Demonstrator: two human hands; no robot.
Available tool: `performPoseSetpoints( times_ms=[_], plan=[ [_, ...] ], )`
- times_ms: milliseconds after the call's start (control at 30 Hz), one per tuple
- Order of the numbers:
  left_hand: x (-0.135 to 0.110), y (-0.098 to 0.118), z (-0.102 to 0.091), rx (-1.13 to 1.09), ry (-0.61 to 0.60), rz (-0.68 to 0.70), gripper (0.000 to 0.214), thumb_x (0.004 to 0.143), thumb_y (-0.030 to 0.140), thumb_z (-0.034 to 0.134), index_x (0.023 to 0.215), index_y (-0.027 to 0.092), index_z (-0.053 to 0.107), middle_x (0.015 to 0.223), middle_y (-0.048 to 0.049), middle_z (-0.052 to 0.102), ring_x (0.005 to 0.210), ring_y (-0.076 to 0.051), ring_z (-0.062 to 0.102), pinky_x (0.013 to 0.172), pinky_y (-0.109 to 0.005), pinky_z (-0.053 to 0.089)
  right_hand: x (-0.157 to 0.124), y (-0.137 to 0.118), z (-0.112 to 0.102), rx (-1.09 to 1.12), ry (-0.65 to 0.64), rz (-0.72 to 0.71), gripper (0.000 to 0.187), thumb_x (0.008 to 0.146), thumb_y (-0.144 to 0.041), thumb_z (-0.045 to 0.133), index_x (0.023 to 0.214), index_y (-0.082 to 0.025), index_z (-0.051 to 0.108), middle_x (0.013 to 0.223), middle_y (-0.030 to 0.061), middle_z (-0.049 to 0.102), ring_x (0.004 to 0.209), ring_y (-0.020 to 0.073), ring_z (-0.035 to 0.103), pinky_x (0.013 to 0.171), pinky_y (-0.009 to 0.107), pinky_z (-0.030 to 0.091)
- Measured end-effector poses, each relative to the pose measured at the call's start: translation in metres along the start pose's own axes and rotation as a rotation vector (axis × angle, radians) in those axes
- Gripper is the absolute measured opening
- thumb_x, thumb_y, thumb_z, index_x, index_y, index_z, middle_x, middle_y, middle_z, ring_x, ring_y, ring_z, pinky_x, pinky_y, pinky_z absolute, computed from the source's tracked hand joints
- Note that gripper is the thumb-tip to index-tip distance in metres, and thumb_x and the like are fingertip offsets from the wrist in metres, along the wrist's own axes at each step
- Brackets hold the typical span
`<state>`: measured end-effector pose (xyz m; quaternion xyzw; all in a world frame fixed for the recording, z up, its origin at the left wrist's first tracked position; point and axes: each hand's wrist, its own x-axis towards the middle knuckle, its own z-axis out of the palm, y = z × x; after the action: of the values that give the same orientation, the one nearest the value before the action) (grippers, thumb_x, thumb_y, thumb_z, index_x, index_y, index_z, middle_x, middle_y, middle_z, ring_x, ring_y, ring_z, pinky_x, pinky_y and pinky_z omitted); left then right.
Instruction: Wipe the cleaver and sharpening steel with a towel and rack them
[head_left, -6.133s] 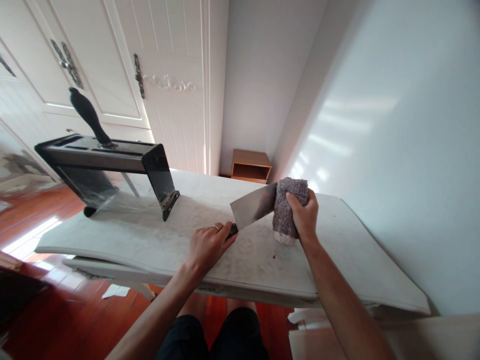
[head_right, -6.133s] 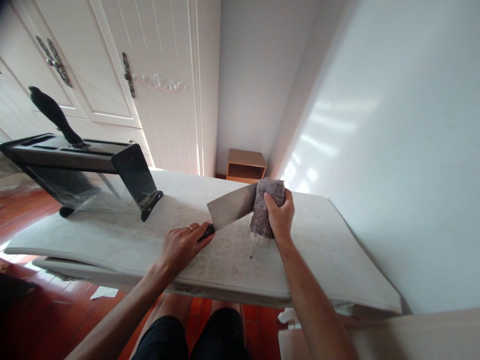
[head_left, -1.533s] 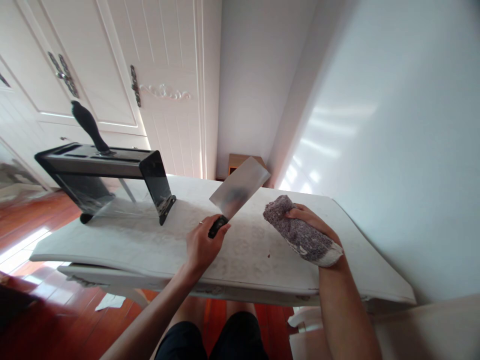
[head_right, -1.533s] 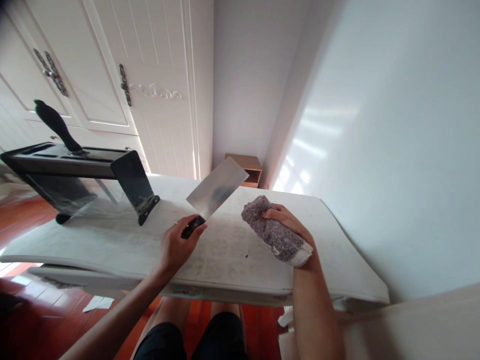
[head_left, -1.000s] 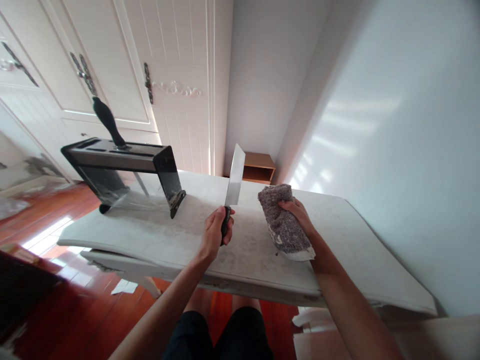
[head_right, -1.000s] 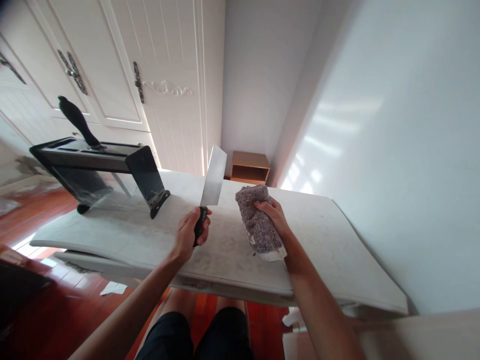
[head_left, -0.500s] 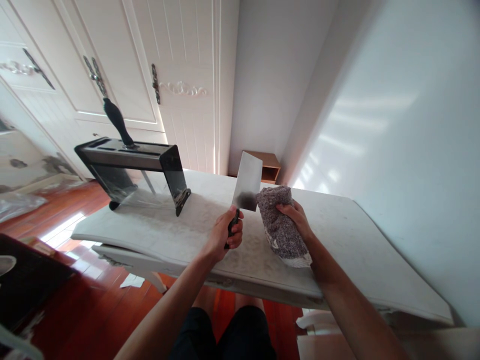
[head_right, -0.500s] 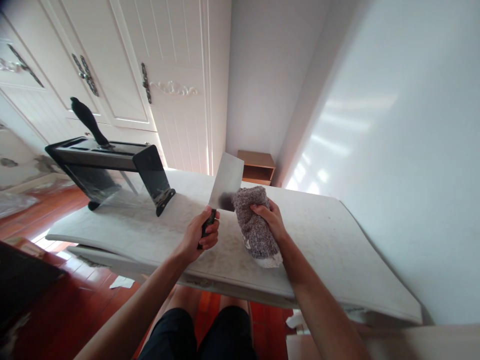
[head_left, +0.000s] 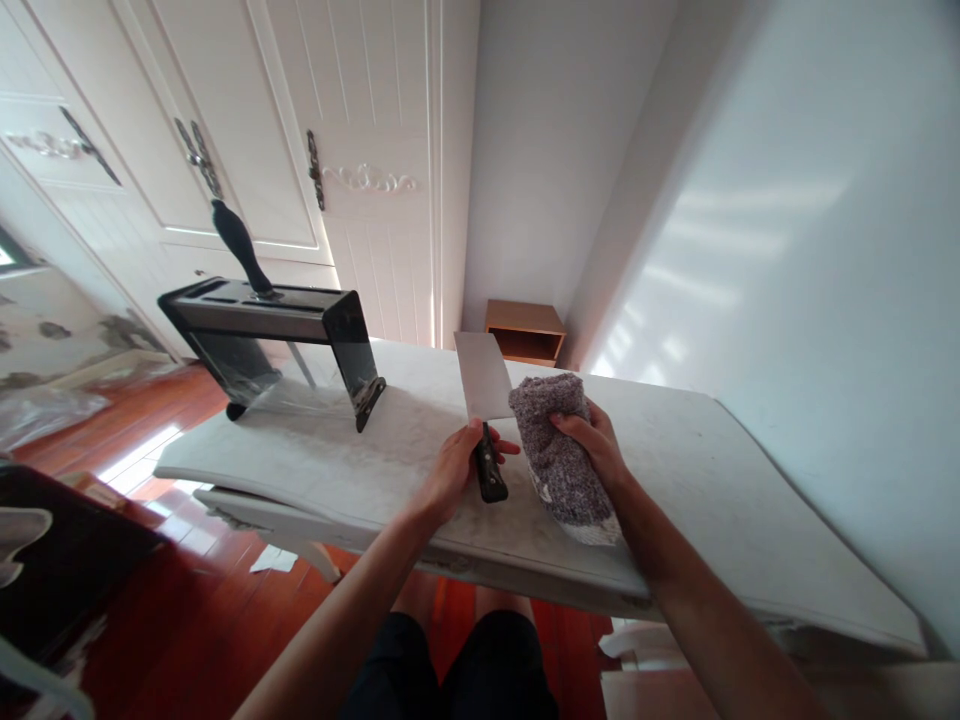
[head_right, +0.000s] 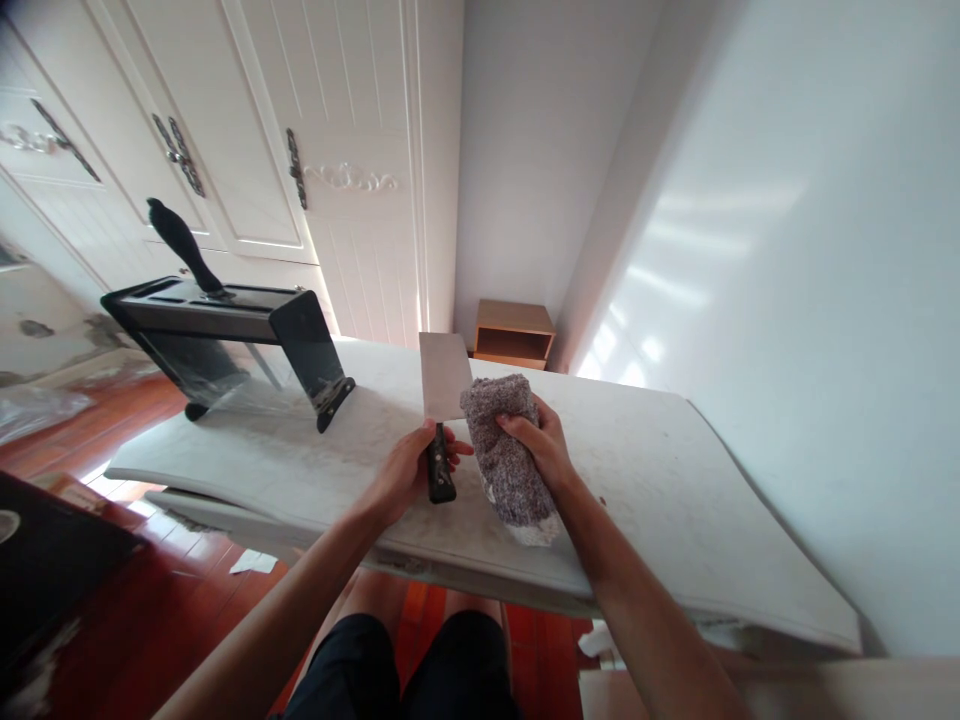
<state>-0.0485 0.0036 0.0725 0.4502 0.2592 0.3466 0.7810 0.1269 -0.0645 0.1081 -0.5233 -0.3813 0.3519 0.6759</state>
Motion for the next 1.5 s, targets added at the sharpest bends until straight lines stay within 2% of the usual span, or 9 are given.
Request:
performPoseSetpoints(
  times_ms=[233, 333, 467, 733, 833, 1033, 1200, 1367, 1500],
  plan=[
    [0.004, -0.010, 0.004, 0.155, 0.003, 0.105, 0.049, 0.075, 0.063, 0.065, 0.077, 0.014, 0.066, 0.079, -0.0069, 0.070, 0.072, -0.019, 0.062, 0.067, -0.028, 0.048, -0.008, 0.004, 0.007, -0.226, -0.065, -0.161, 0.031, 0.068, -0.035, 0.075, 0.095, -0.020, 0.068, 0.083, 0.0013, 0.068, 0.074, 0.0197, 0.061, 0.067, 0.030, 0.050],
    [0.004, -0.012, 0.007, 0.142, 0.020, 0.165, 0.044, 0.076, 0.058, 0.067, 0.081, 0.014, 0.069, 0.083, -0.0055, 0.071, 0.082, -0.020, 0.063, 0.077, -0.028, 0.048, -0.014, 0.012, 0.014, -0.324, -0.082, -0.312, 0.049, 0.071, -0.031, 0.073, 0.118, -0.022, 0.061, 0.106, 0.0039, 0.068, 0.095, 0.0239, 0.061, 0.084, 0.036, 0.051],
    [0.005, -0.016, 0.012, -0.015, 0.025, 0.203, 0.037, 0.082, 0.050, 0.063, 0.094, 0.016, 0.070, 0.095, -0.0046, 0.073, 0.095, -0.021, 0.063, 0.089, -0.030, 0.047, -0.020, 0.021, 0.019, -0.433, -0.016, -0.508, 0.072, 0.075, -0.030, 0.070, 0.141, -0.025, 0.042, 0.137, 0.0087, 0.053, 0.123, 0.0276, 0.050, 0.103, 0.043, 0.043],
    [0.007, -0.015, 0.018, -0.156, 0.200, 0.120, 0.034, 0.079, 0.049, 0.066, 0.085, 0.016, 0.070, 0.093, -0.0044, 0.073, 0.099, -0.023, 0.064, 0.090, -0.032, 0.050, -0.018, 0.022, 0.019, -0.592, -0.273, -0.668, 0.060, 0.078, -0.027, 0.067, 0.135, -0.030, 0.051, 0.121, 0.0084, 0.056, 0.112, 0.0286, 0.056, 0.098, 0.046, 0.047],
    [0.008, -0.011, 0.016, -0.268, 0.224, 0.011, 0.040, 0.078, 0.055, 0.065, 0.083, 0.015, 0.069, 0.085, -0.0051, 0.073, 0.094, -0.024, 0.066, 0.083, -0.032, 0.052, -0.019, 0.018, 0.019, -0.657, -0.394, -0.708, 0.067, 0.076, -0.026, 0.070, 0.139, -0.032, 0.049, 0.120, 0.0086, 0.055, 0.110, 0.0285, 0.057, 0.095, 0.044, 0.049],
    [0.007, -0.003, 0.012, -0.397, 0.012, -0.043, 0.047, 0.080, 0.056, 0.063, 0.090, 0.011, 0.069, 0.100, -0.0139, 0.074, 0.102, -0.028, 0.067, 0.088, -0.036, 0.052, -0.019, 0.010, 0.017, -0.775, -0.610, -0.753, 0.065, 0.075, -0.025, 0.073, 0.137, -0.031, 0.053, 0.118, 0.0090, 0.058, 0.114, 0.0284, 0.057, 0.094, 0.039, 0.049],
    [0.007, -0.004, 0.013, -0.428, 0.056, -0.016, 0.042, 0.085, 0.056, 0.058, 0.088, 0.015, 0.065, 0.108, -0.0133, 0.072, 0.089, -0.023, 0.069, 0.080, -0.035, 0.053, -0.018, 0.007, 0.009, -0.781, -0.726, -0.752, 0.060, 0.075, -0.027, 0.072, 0.133, -0.029, 0.058, 0.118, 0.0094, 0.060, 0.106, 0.0259, 0.061, 0.090, 0.037, 0.050],
    [0.008, -0.005, 0.014, -0.176, 0.298, 0.145, 0.047, 0.086, 0.061, 0.053, 0.081, 0.015, 0.062, 0.070, -0.0030, 0.067, 0.054, -0.011, 0.054, 0.056, -0.023, 0.044, -0.015, 0.005, 0.002, -0.707, -0.795, -0.666, 0.064, 0.072, -0.023, 0.072, 0.135, -0.028, 0.057, 0.119, 0.0086, 0.060, 0.106, 0.0250, 0.061, 0.092, 0.036, 0.049],
    [0.006, -0.002, 0.014, -0.091, 0.315, 0.178, 0.047, 0.088, 0.061, 0.047, 0.074, 0.017, 0.057, 0.053, 0.0033, 0.052, 0.048, -0.009, 0.045, 0.050, -0.021, 0.037, -0.015, 0.006, -0.001, -0.648, -0.781, -0.631, 0.071, 0.070, -0.021, 0.072, 0.137, -0.030, 0.055, 0.119, 0.0085, 0.060, 0.105, 0.0250, 0.061, 0.091, 0.037, 0.049]
  ],
)
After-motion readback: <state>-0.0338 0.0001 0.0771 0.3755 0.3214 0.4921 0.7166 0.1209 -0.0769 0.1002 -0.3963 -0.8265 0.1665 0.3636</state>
